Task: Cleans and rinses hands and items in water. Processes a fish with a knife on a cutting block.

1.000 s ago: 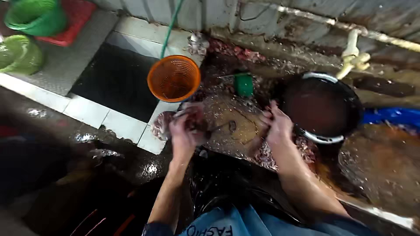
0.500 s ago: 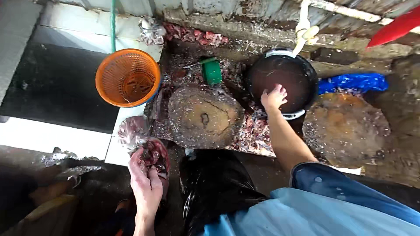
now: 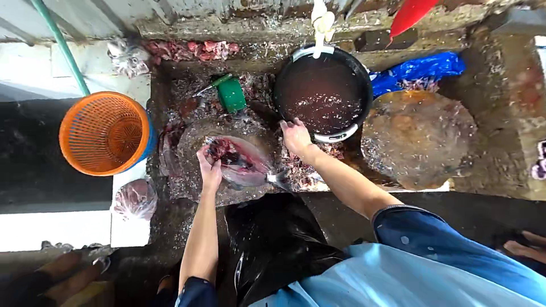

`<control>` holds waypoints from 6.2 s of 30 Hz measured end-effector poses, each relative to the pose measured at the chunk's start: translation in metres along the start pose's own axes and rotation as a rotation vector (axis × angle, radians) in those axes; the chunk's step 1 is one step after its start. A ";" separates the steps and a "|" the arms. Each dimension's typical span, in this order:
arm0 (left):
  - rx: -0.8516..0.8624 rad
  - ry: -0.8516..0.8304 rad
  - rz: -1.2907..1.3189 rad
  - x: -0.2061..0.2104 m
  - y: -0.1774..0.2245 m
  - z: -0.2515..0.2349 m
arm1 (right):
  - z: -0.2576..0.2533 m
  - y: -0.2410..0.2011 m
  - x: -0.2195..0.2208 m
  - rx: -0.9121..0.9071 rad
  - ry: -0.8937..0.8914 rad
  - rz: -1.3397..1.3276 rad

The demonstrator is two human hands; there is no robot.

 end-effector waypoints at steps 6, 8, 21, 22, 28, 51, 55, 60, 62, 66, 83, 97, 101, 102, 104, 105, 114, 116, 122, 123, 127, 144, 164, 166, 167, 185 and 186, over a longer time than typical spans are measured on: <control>0.035 0.015 -0.889 -0.008 0.024 -0.029 | 0.000 -0.026 0.032 -0.032 -0.122 0.144; 0.093 -0.168 -0.958 0.024 0.021 -0.031 | -0.003 -0.024 0.051 0.080 -0.249 0.142; 0.477 -0.459 -0.610 0.012 0.011 0.042 | -0.014 -0.011 0.018 0.330 -0.587 -0.148; 0.478 -0.407 -0.619 0.003 0.010 0.037 | -0.012 -0.007 0.015 0.403 -0.612 -0.258; 0.431 -0.342 -0.803 -0.004 -0.002 -0.007 | -0.006 -0.001 0.038 0.598 -0.523 -0.744; 0.314 -0.464 -0.996 0.008 -0.030 -0.037 | -0.004 -0.071 0.001 -0.029 -0.415 0.217; 0.320 -0.453 -0.996 0.007 -0.029 -0.037 | -0.010 -0.075 -0.003 -0.053 -0.424 0.227; 0.316 -0.465 -0.998 0.007 -0.031 -0.037 | -0.011 -0.081 0.002 -0.050 -0.523 0.206; 0.339 -0.468 -0.986 0.007 -0.029 -0.037 | -0.005 -0.083 0.008 -0.009 -0.573 0.162; 0.363 -0.470 -0.994 0.006 -0.028 -0.037 | 0.008 -0.077 0.027 0.044 -0.589 0.108; 0.339 -0.528 -1.029 0.005 -0.029 -0.039 | 0.194 -0.064 0.075 0.498 -0.624 -0.241; 0.210 -1.226 -0.963 0.090 0.035 -0.089 | 0.289 -0.083 0.027 0.825 -0.411 -0.475; 0.161 -0.921 -0.704 0.037 0.075 -0.078 | 0.275 -0.056 0.012 0.679 -0.241 -0.442; 0.108 -0.776 -0.617 0.017 0.081 -0.073 | 0.270 -0.053 0.011 0.661 -0.234 -0.459; -0.056 -0.437 -0.346 -0.016 0.072 -0.052 | 0.256 -0.046 0.011 0.659 -0.253 -0.484; -0.172 -0.285 -0.168 -0.025 0.056 -0.035 | 0.249 -0.046 0.011 0.645 -0.262 -0.495; -0.104 0.046 -0.528 -0.026 -0.020 0.061 | 0.204 -0.083 0.036 0.379 -0.490 -0.468; 0.151 -0.096 -0.613 0.001 -0.005 0.063 | 0.201 -0.094 0.042 0.326 -0.521 -0.461; 0.674 -0.353 -0.714 0.076 -0.035 0.064 | 0.191 -0.108 0.088 0.373 -0.562 -0.435; 0.683 -0.333 -0.704 0.077 -0.034 0.062 | 0.189 -0.108 0.094 0.383 -0.557 -0.420; 0.682 -0.318 -0.713 0.075 -0.034 0.062 | 0.184 -0.109 0.095 0.408 -0.585 -0.405; 0.639 -0.351 -0.688 0.074 -0.036 0.058 | 0.169 -0.096 0.077 0.321 -0.489 -0.395; 0.633 -0.351 -0.657 0.074 -0.039 0.058 | 0.167 -0.102 0.094 0.381 -0.579 -0.355; 0.623 -0.357 -0.662 0.074 -0.039 0.058 | 0.162 -0.100 0.093 0.384 -0.584 -0.334; 0.624 -0.353 -0.669 0.074 -0.038 0.058 | 0.159 -0.100 0.094 0.388 -0.593 -0.325; 0.646 -0.370 -0.718 0.077 -0.036 0.061 | 0.050 -0.067 0.058 0.540 -0.322 -0.717; 0.646 -0.363 -0.721 0.078 -0.035 0.061 | 0.048 -0.056 0.054 0.592 -0.257 -0.797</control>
Point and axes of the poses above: each hand's wrist, its own z-axis away from the middle knuckle, its own x-axis out of the palm, y = z × x, the point moved 8 cm from there along -z, towards the middle knuckle, and after that the axes turned 10 degrees about z, right-handed, at the moved point
